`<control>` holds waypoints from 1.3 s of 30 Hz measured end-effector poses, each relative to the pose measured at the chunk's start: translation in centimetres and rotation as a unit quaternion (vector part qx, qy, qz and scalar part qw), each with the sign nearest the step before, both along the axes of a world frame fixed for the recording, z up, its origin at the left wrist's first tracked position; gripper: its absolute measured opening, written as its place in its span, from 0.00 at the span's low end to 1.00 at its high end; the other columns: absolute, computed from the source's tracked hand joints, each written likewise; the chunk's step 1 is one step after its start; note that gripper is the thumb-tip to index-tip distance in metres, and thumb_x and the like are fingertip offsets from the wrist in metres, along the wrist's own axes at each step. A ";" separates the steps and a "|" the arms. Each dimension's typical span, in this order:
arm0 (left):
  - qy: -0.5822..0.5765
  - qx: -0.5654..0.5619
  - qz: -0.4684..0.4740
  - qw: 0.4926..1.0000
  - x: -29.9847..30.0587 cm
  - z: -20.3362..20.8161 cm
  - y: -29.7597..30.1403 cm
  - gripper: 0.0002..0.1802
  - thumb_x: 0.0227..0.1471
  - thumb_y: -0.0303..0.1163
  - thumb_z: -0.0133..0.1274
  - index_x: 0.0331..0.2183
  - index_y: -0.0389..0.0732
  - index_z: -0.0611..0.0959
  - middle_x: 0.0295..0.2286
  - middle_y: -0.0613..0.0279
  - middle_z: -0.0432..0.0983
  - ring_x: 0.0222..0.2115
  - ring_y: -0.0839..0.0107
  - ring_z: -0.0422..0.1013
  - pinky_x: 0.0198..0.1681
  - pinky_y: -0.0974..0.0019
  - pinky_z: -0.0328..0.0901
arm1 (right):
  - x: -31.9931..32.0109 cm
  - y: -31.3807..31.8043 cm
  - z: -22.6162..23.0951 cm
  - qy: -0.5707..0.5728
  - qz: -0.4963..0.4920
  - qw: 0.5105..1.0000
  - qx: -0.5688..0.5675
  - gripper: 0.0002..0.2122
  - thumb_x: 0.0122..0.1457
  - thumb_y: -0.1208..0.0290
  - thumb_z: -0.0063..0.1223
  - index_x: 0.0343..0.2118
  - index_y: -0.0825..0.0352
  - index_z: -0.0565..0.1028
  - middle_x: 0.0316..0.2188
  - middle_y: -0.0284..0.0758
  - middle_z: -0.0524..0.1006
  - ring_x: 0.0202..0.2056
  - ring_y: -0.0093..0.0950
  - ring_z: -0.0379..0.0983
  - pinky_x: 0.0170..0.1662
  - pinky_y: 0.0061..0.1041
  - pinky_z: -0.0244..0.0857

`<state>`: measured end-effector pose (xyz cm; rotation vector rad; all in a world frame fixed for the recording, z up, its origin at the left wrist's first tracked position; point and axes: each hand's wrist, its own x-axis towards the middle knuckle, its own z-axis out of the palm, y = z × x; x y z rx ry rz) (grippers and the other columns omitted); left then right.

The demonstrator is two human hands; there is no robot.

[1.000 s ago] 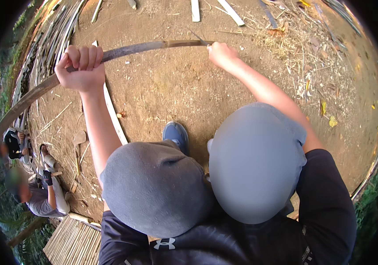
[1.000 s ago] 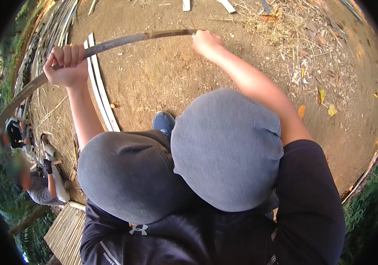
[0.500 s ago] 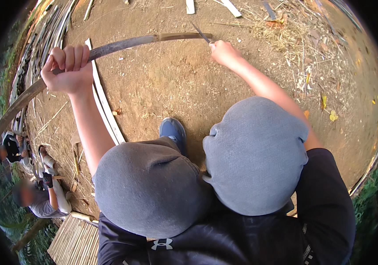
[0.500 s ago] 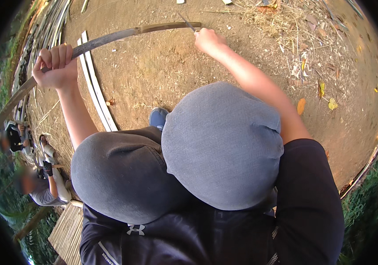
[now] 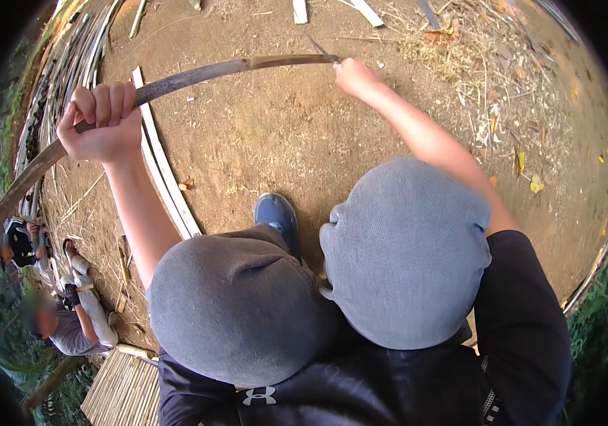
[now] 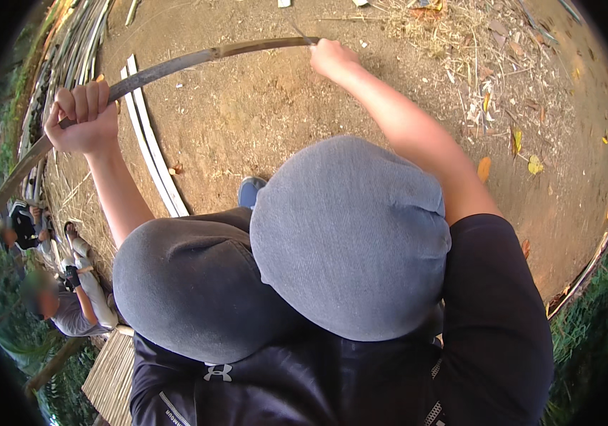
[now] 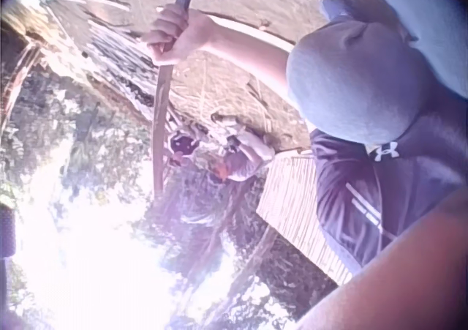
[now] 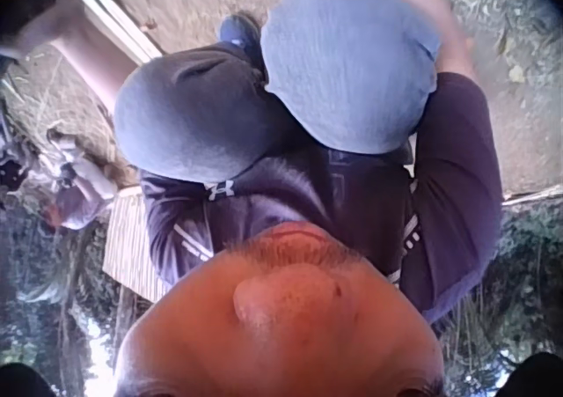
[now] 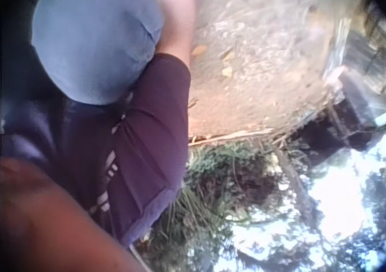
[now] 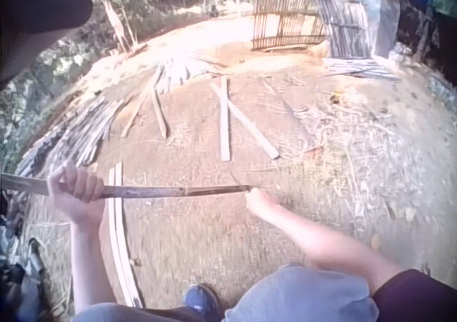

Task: The person shaves a thin strip of bamboo using a knife, running the blade along the length of the piece while holding it.

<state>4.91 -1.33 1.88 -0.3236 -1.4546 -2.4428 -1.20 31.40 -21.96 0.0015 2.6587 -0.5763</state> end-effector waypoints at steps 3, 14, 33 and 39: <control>0.004 0.000 -0.024 1.000 0.2 -0.2 -0.9 0.20 0.47 0.43 0.42 0.13 0.50 0.53 0.08 0.74 0.43 0.11 0.78 0.38 0.18 0.69 0.39 | 0.0 -0.9 1.2 -0.007 0.011 1.000 -0.008 0.19 0.72 0.57 0.33 0.46 0.63 0.76 0.20 0.25 0.71 0.14 0.16 0.58 0.16 0.21 0.53; -0.015 -0.003 0.029 0.999 0.1 -0.1 0.0 0.17 0.41 0.41 0.42 0.12 0.52 0.54 0.08 0.74 0.43 0.11 0.77 0.38 0.20 0.69 0.40 | 1.1 0.3 -1.5 0.049 0.017 0.996 -0.076 0.19 0.71 0.57 0.33 0.49 0.62 0.76 0.22 0.33 0.76 0.21 0.25 0.71 0.28 0.33 0.68; -0.011 0.007 -0.006 1.000 -0.8 -1.4 -2.6 0.18 0.44 0.42 0.42 0.13 0.51 0.53 0.09 0.73 0.43 0.12 0.78 0.39 0.20 0.69 0.40 | -1.7 1.6 -2.0 -0.005 0.008 1.000 -0.004 0.20 0.69 0.54 0.37 0.47 0.64 0.77 0.39 0.44 0.80 0.41 0.41 0.79 0.47 0.46 0.70; -0.016 -0.001 0.035 0.999 -1.1 -0.6 -1.9 0.18 0.44 0.42 0.41 0.13 0.51 0.53 0.09 0.73 0.43 0.12 0.77 0.39 0.20 0.69 0.41 | -2.0 1.9 -2.0 0.008 0.022 1.000 0.012 0.19 0.69 0.55 0.37 0.43 0.61 0.78 0.39 0.42 0.81 0.42 0.43 0.78 0.48 0.48 0.69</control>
